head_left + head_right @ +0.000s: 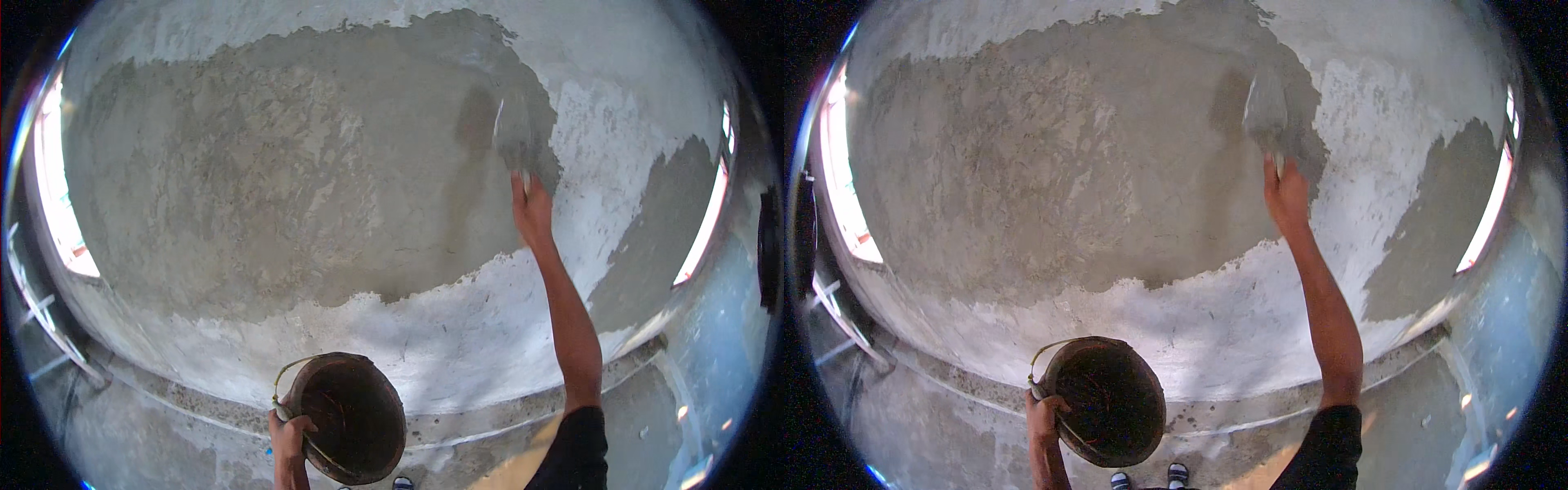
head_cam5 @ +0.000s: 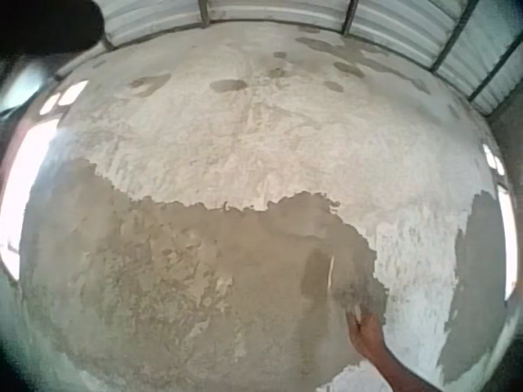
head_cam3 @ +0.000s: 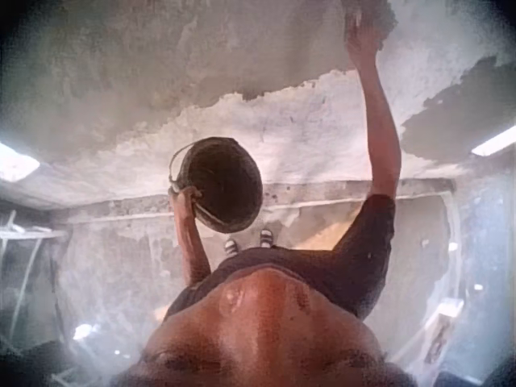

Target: The person plasters a wall by scooping cement mixture from a bucket with a trowel and applying and smoothing it onto the wall surface.

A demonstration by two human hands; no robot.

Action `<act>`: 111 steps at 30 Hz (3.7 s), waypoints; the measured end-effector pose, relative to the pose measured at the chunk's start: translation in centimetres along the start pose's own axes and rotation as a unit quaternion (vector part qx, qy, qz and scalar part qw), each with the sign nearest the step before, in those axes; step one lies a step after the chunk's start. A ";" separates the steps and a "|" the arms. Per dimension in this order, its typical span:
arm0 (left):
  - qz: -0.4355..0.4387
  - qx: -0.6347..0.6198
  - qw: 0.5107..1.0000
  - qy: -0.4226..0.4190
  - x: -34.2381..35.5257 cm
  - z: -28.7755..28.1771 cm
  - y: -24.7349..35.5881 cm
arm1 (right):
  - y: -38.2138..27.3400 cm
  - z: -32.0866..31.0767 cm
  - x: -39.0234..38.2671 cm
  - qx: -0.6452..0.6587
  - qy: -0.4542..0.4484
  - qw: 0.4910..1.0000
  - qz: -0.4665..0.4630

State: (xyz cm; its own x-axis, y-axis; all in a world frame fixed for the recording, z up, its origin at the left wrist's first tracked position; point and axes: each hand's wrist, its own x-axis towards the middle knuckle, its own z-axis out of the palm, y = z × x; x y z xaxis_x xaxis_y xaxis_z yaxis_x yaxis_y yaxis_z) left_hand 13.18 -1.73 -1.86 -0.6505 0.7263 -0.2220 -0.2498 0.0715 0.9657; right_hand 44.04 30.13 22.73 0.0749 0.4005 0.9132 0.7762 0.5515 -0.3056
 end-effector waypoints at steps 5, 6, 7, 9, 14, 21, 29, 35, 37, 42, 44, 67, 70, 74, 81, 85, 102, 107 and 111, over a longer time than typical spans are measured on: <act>0.000 -0.037 0.998 0.059 1.5 -2.2 0.0 | 0.2 3.5 4.0 -0.063 0.001 0.996 0.056; 0.000 -0.034 0.998 0.051 1.7 -2.4 0.4 | -0.1 4.3 3.8 -0.066 0.001 0.995 0.070; -0.009 -0.030 0.998 0.050 1.9 -2.3 0.8 | 0.0 4.7 2.9 -0.058 -0.009 0.996 0.072; -0.025 -0.025 0.998 0.051 2.4 -3.9 0.7 | -1.7 6.1 0.0 -0.040 -0.044 0.997 0.058; 0.037 -0.003 0.998 0.049 4.3 -5.2 0.5 | -3.3 4.1 -4.2 -0.043 -0.131 0.990 0.011; 0.035 -0.023 0.997 0.068 4.4 -3.2 0.3 | -1.1 3.1 3.9 -0.082 -0.011 0.996 0.020; 0.029 -0.033 0.999 0.011 4.3 -2.8 0.0 | -2.4 2.9 -6.0 -0.047 -0.145 0.988 0.002; -0.017 -0.011 1.000 0.016 4.3 -2.3 0.4 | -5.5 -2.7 -20.9 0.253 -0.406 0.816 0.324; -0.016 -0.008 1.000 0.006 4.9 -2.0 0.8 | -6.2 -3.9 -24.1 0.327 -0.448 0.739 0.382; 0.007 0.019 1.000 0.011 5.0 -2.2 4.0 | -9.5 -5.1 -29.8 0.507 -0.462 0.482 0.545; 0.013 -0.001 0.998 -0.062 5.6 -2.0 5.2 | -9.3 -3.9 -33.5 0.367 -0.530 0.674 0.361; 0.059 0.051 0.983 -0.168 8.3 -5.9 5.5 | -19.3 1.7 -42.2 0.423 -0.576 0.427 0.554; 0.064 0.084 0.973 -0.205 8.3 -5.7 5.7 | -19.2 2.2 -42.4 0.449 -0.551 0.429 0.558; 0.108 0.053 0.975 -0.185 8.3 -4.7 5.2 | -19.2 3.1 -43.0 0.439 -0.525 0.474 0.554; 0.106 0.052 0.973 -0.199 7.8 -3.9 5.3 | -20.6 2.5 -41.8 0.442 -0.548 0.497 0.507; 0.094 0.032 0.976 -0.195 8.2 -3.7 4.6 | -20.6 3.0 -42.0 0.431 -0.584 0.485 0.488; 0.048 0.007 0.986 -0.162 7.7 -4.5 5.7 | -21.3 2.2 -40.1 0.529 -0.524 0.323 0.584; 0.069 0.027 0.980 -0.187 7.8 -4.7 5.5 | -21.1 2.7 -40.4 0.547 -0.512 0.283 0.598; 0.072 0.005 0.977 -0.199 7.6 -4.6 5.8 | -21.1 2.8 -40.7 0.541 -0.525 0.301 0.583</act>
State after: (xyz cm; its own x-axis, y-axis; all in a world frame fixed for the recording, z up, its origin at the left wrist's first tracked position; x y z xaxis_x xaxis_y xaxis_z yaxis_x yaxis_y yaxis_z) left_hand 3.44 1.05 1.47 -0.3468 0.9378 -0.0163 -0.1682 -0.0451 0.9847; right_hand 22.87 4.30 -8.72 -0.7797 0.4810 -0.4009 -0.0965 -0.7249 -0.6821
